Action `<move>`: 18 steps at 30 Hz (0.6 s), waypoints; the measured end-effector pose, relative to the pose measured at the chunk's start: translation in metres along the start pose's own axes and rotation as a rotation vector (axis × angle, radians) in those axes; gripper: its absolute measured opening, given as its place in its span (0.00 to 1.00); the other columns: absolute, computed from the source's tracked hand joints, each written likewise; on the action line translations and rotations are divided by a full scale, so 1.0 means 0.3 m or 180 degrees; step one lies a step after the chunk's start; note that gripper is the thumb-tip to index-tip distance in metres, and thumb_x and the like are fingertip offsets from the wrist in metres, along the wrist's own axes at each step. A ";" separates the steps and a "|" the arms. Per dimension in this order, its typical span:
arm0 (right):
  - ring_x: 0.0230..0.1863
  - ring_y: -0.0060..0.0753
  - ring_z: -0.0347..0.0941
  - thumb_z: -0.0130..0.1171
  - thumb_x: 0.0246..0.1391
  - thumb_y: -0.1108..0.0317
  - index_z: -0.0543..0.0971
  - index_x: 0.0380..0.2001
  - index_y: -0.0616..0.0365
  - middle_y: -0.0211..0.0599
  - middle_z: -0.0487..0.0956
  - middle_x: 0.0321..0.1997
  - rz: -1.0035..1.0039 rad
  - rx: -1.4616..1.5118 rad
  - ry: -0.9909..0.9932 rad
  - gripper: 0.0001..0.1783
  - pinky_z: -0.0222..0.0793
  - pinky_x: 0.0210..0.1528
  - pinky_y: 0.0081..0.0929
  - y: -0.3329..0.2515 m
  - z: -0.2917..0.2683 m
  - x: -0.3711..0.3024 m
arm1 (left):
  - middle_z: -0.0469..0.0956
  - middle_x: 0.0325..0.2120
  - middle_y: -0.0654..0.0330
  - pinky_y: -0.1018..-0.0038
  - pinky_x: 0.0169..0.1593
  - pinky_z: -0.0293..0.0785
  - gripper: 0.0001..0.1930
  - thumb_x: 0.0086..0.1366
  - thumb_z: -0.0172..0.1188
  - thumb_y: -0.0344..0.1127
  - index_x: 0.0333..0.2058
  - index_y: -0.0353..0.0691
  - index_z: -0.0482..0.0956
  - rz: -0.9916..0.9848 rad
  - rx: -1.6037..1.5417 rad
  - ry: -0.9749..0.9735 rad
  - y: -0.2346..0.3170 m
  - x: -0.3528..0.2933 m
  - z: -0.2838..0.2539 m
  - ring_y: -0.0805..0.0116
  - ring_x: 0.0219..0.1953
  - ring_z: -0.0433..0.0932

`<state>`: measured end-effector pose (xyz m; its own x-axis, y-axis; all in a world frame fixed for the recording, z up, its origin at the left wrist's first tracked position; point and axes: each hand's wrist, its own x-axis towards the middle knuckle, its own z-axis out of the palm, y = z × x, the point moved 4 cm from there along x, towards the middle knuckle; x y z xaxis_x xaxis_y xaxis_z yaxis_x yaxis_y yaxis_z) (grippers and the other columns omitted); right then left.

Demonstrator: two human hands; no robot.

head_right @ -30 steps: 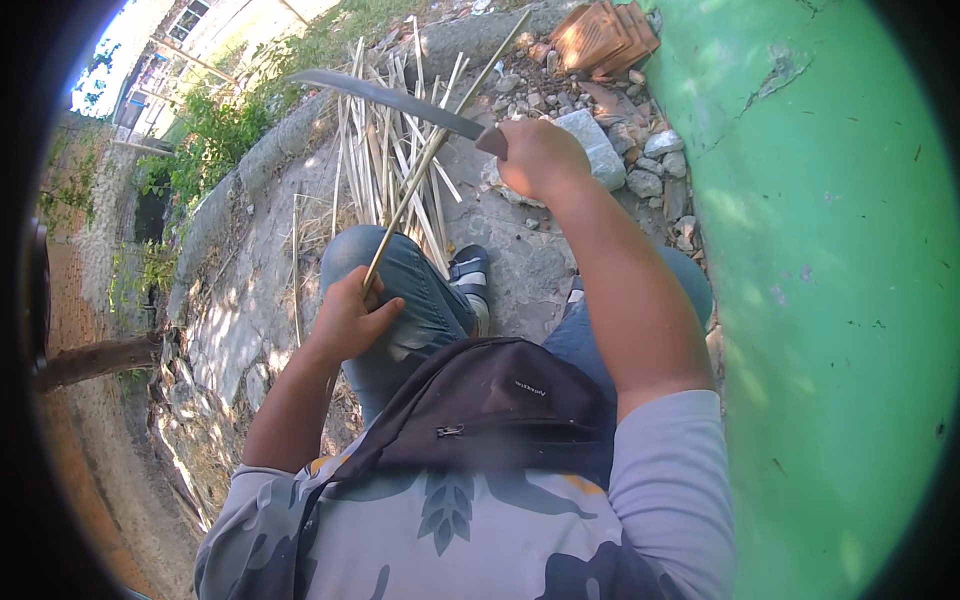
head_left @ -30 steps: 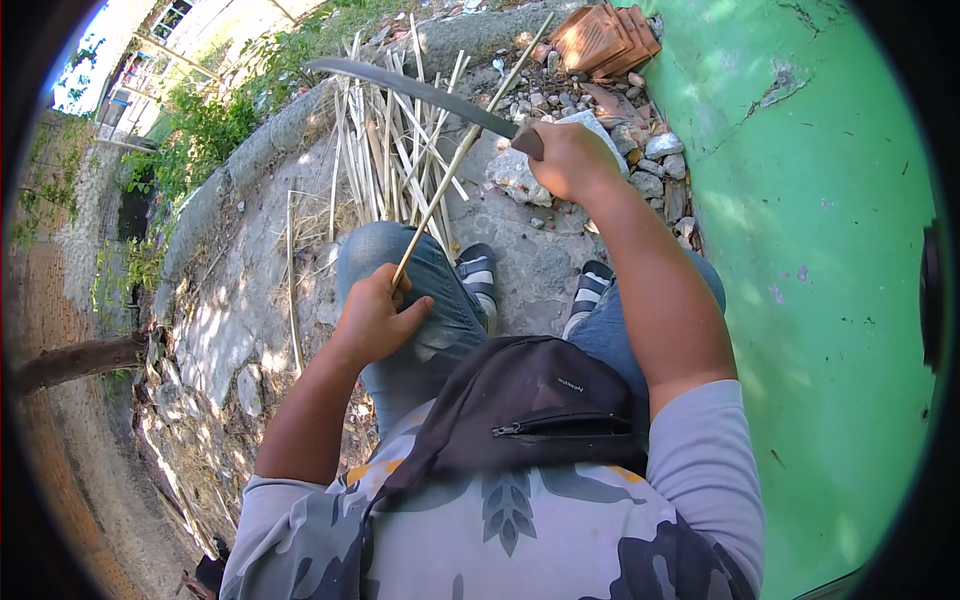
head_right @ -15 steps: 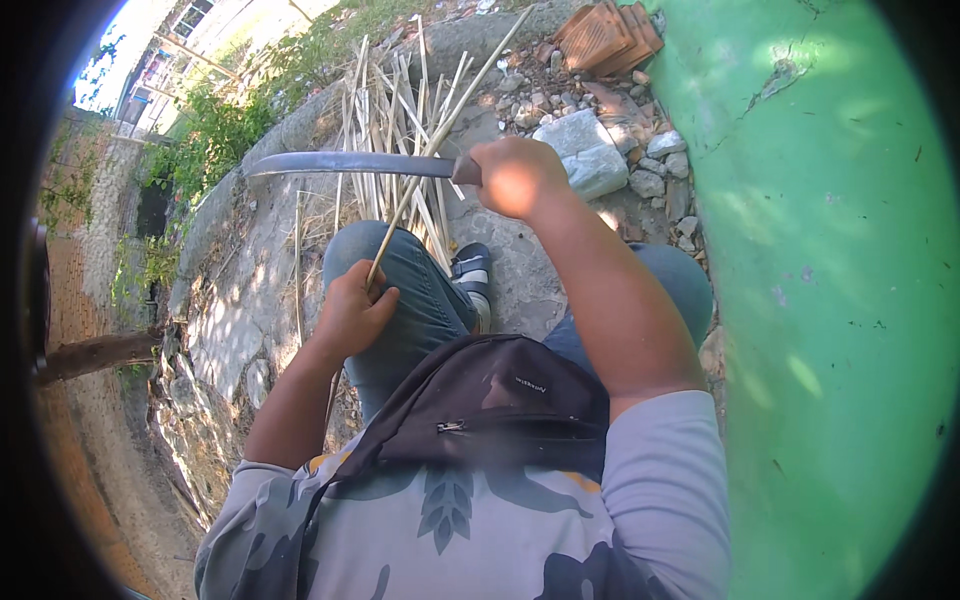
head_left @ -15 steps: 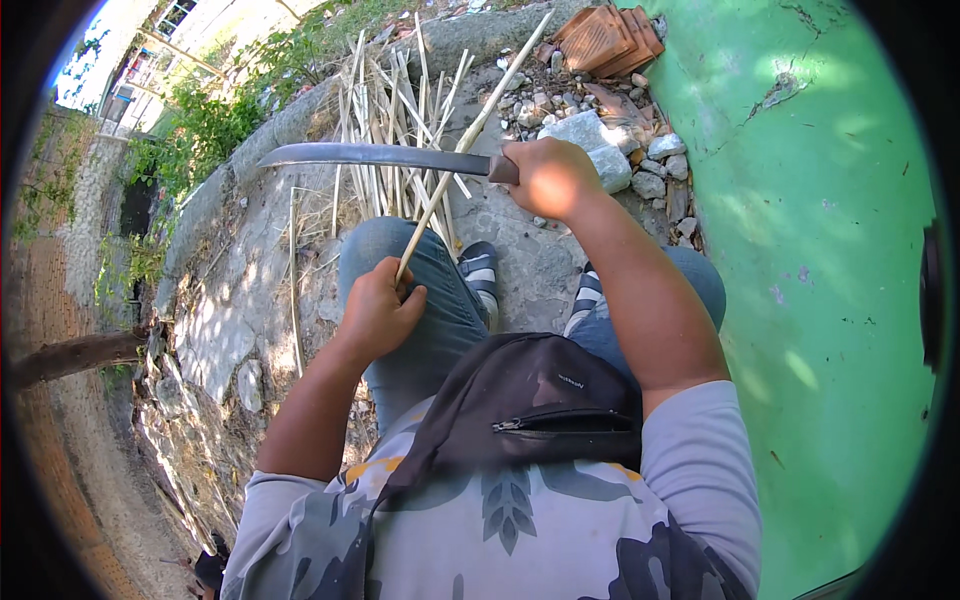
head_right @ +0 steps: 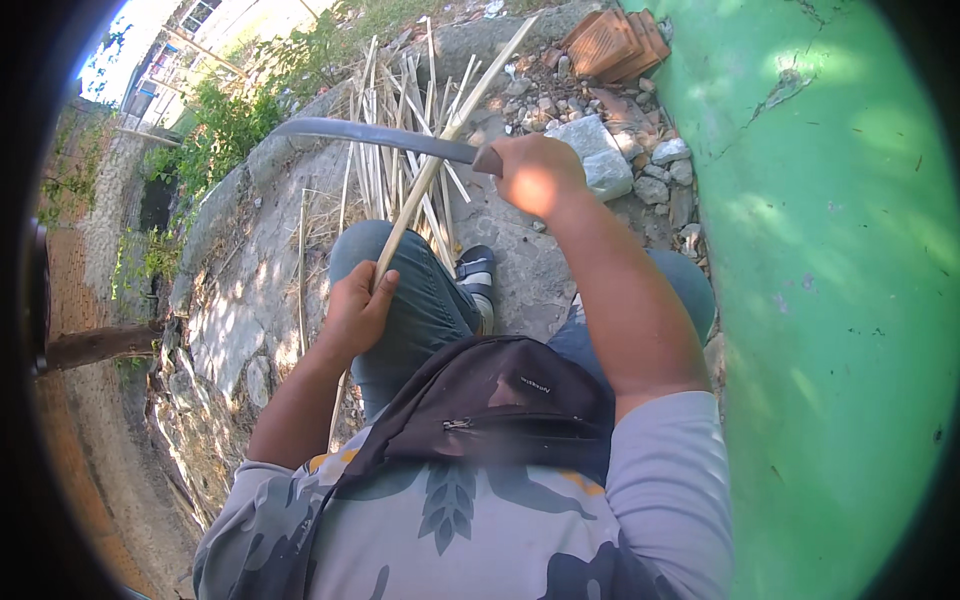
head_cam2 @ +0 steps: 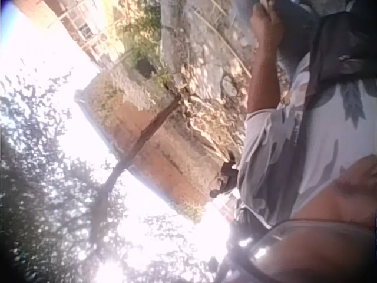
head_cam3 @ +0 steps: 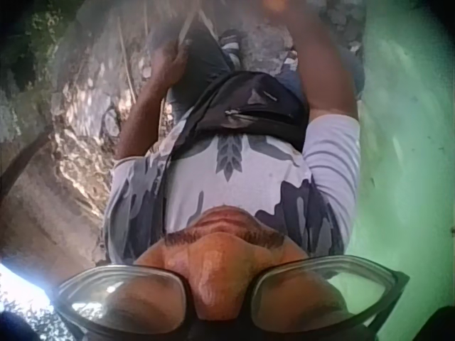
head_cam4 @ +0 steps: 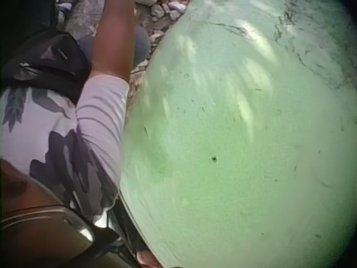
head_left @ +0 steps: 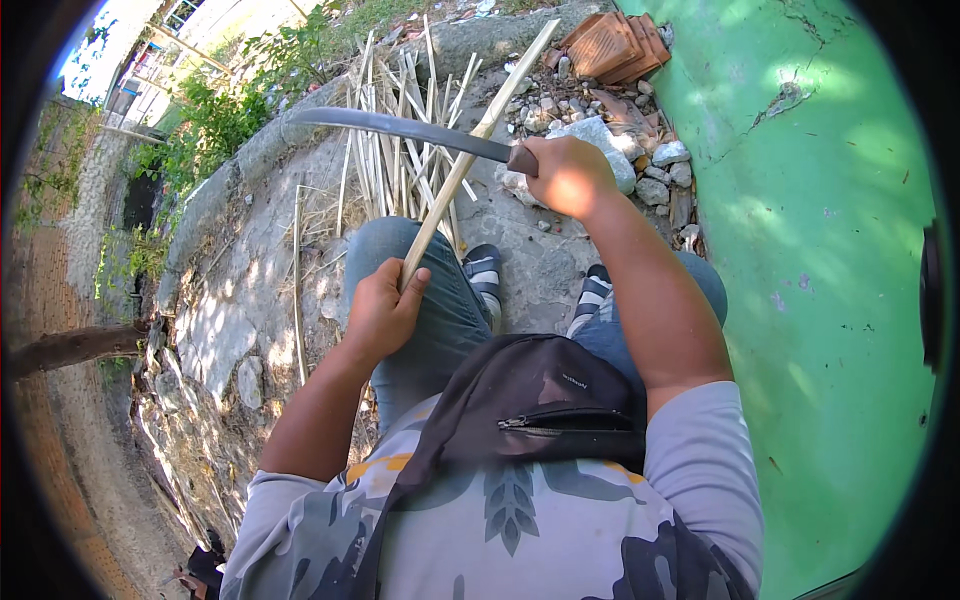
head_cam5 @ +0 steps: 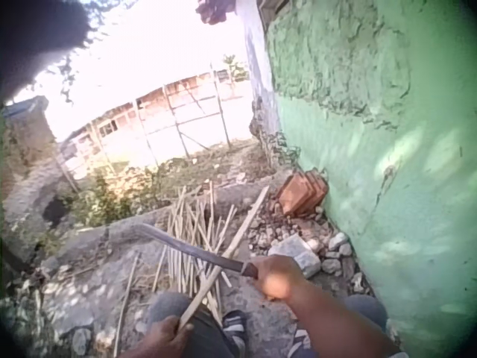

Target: The person splits and scrapes bamboo strips using a machete.

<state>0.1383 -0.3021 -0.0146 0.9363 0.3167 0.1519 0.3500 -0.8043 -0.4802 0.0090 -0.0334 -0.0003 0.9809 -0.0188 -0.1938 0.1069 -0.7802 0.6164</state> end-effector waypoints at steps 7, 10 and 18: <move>0.38 0.52 0.82 0.63 0.48 0.63 0.83 0.38 0.45 0.42 0.84 0.33 -0.0051 0.0050 -0.0044 0.11 0.77 0.41 0.47 -0.043 0.007 -0.008 | 0.75 0.18 0.49 0.59 0.29 0.69 0.20 0.72 0.60 0.48 0.32 0.33 0.74 -0.0014 0.0129 0.0013 -0.006 -0.003 -0.002 0.53 0.21 0.74; 0.38 0.52 0.82 0.63 0.48 0.63 0.83 0.37 0.46 0.42 0.84 0.33 -0.0024 -0.0042 -0.0216 0.10 0.77 0.42 0.48 -0.028 0.026 0.004 | 0.76 0.19 0.48 0.59 0.30 0.70 0.19 0.71 0.61 0.47 0.33 0.33 0.75 -0.0034 0.0069 0.0036 -0.004 0.001 0.003 0.50 0.22 0.75; 0.39 0.51 0.82 0.64 0.48 0.62 0.82 0.36 0.46 0.41 0.84 0.33 -0.0010 -0.0384 -0.0244 0.10 0.77 0.42 0.47 0.012 0.042 0.015 | 0.77 0.20 0.46 0.57 0.30 0.70 0.18 0.69 0.62 0.46 0.34 0.33 0.76 -0.0031 0.0126 0.0089 0.011 0.000 0.004 0.48 0.23 0.77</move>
<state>0.1433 -0.2972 -0.0267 0.9318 0.3531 0.0844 0.3582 -0.8564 -0.3719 0.0093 -0.0367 0.0008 0.9840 0.0058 -0.1780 0.1104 -0.8044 0.5838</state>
